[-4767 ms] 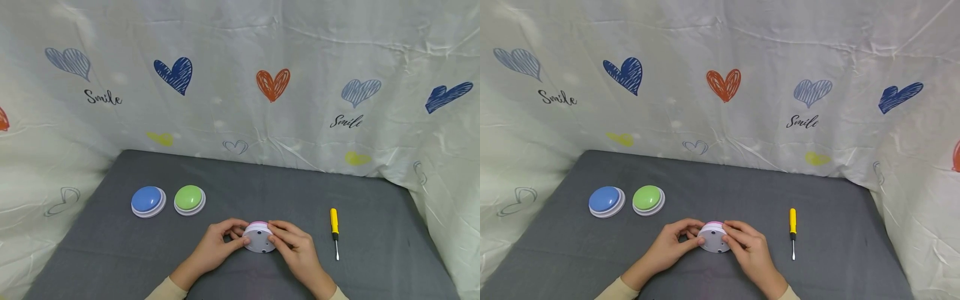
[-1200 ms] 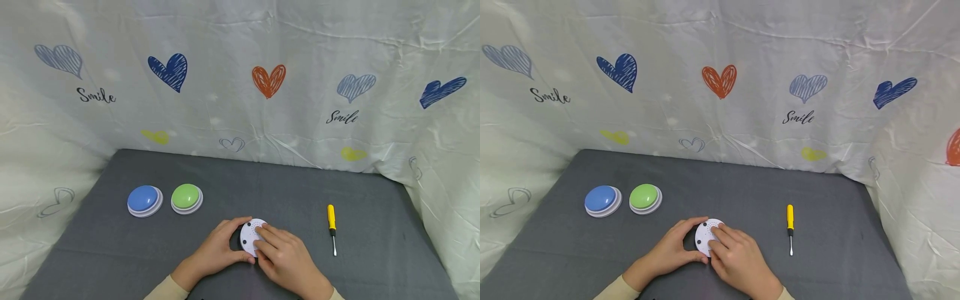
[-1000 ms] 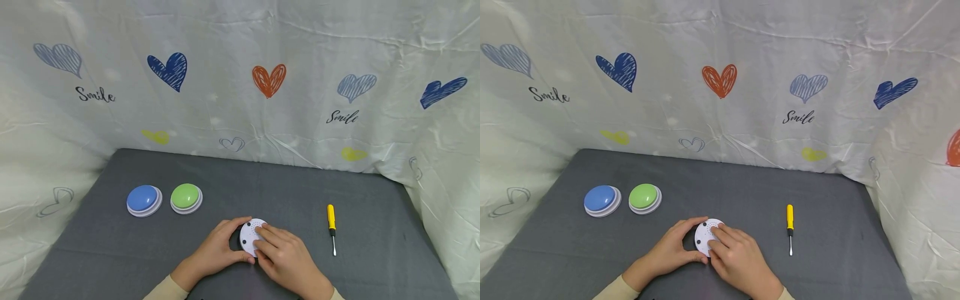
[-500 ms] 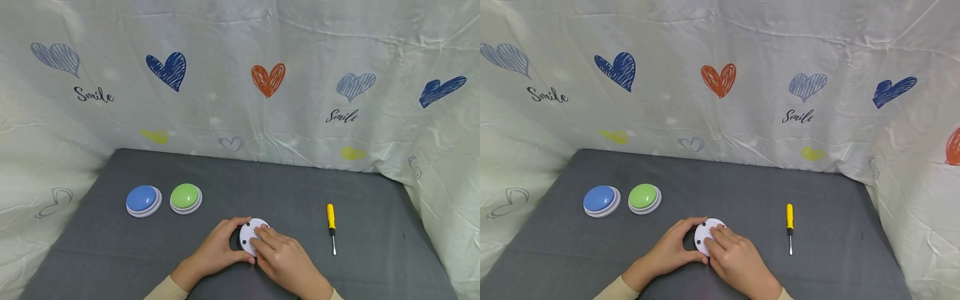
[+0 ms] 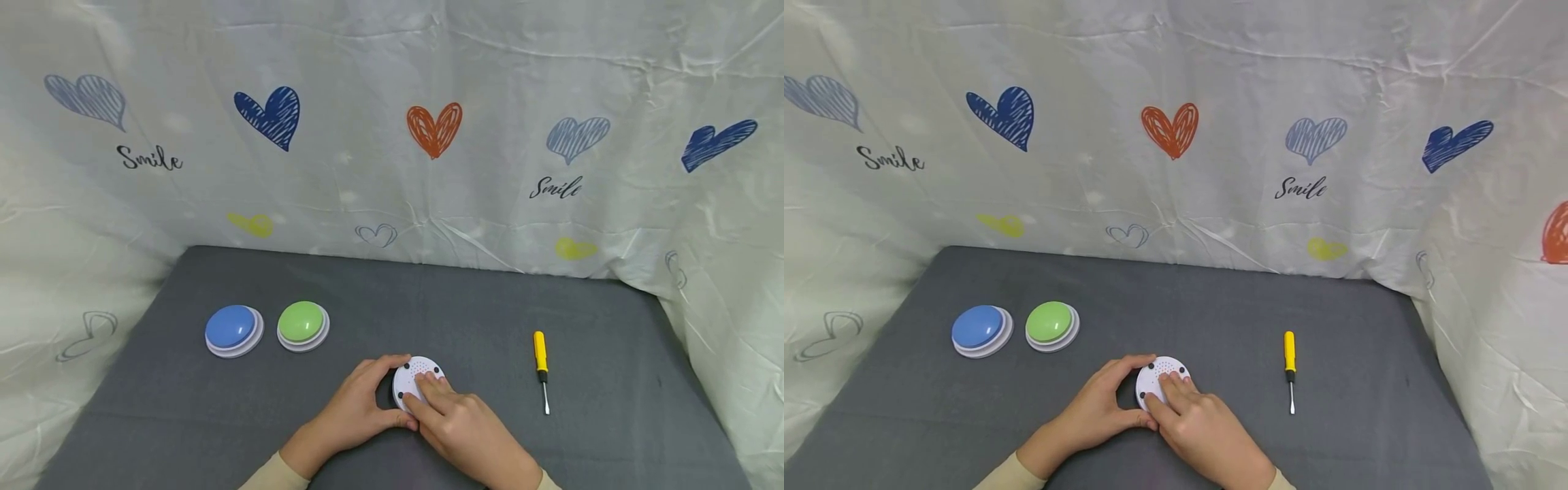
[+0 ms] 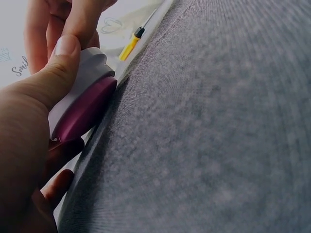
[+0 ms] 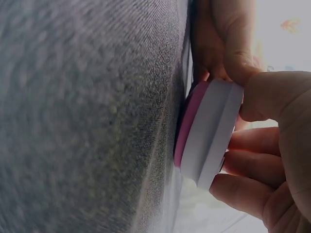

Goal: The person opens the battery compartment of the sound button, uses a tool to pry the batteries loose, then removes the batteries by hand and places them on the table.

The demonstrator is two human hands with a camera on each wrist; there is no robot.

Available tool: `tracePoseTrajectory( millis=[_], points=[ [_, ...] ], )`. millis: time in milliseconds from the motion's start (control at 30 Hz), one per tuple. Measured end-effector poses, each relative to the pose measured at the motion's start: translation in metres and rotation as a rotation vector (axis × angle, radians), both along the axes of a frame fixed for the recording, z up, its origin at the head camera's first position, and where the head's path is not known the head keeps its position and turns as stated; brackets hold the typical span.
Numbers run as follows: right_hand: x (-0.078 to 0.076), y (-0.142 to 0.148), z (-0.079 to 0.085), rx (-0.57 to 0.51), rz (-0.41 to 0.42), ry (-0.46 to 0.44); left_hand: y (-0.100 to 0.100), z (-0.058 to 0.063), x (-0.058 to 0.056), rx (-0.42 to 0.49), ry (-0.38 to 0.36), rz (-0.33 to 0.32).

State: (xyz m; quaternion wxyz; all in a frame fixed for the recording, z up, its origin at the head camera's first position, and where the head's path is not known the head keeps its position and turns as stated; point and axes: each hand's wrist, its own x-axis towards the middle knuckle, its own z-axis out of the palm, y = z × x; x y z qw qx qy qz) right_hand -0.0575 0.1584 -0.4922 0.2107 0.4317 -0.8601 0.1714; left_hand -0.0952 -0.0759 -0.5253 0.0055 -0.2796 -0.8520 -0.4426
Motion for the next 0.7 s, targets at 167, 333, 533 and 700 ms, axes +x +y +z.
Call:
tracePoseTrajectory(
  millis=[167,333,533,700],
  points=[
    [0.0005,-0.0014,-0.0016,0.01,0.009,0.064,0.0006,-0.0004,0.0019,0.007,0.013,0.001],
    [0.0014,-0.0036,-0.0017,0.004,0.009,0.062,0.0002,0.0005,0.0032,0.006,0.015,0.008],
    [0.0023,-0.0052,0.0006,-0.006,0.0,0.015,0.0008,0.0025,0.0028,-0.001,0.017,0.006],
    [0.0006,-0.0055,0.004,-0.073,0.033,0.021,0.0006,0.0033,0.0029,-0.007,0.027,0.003]
  ],
)
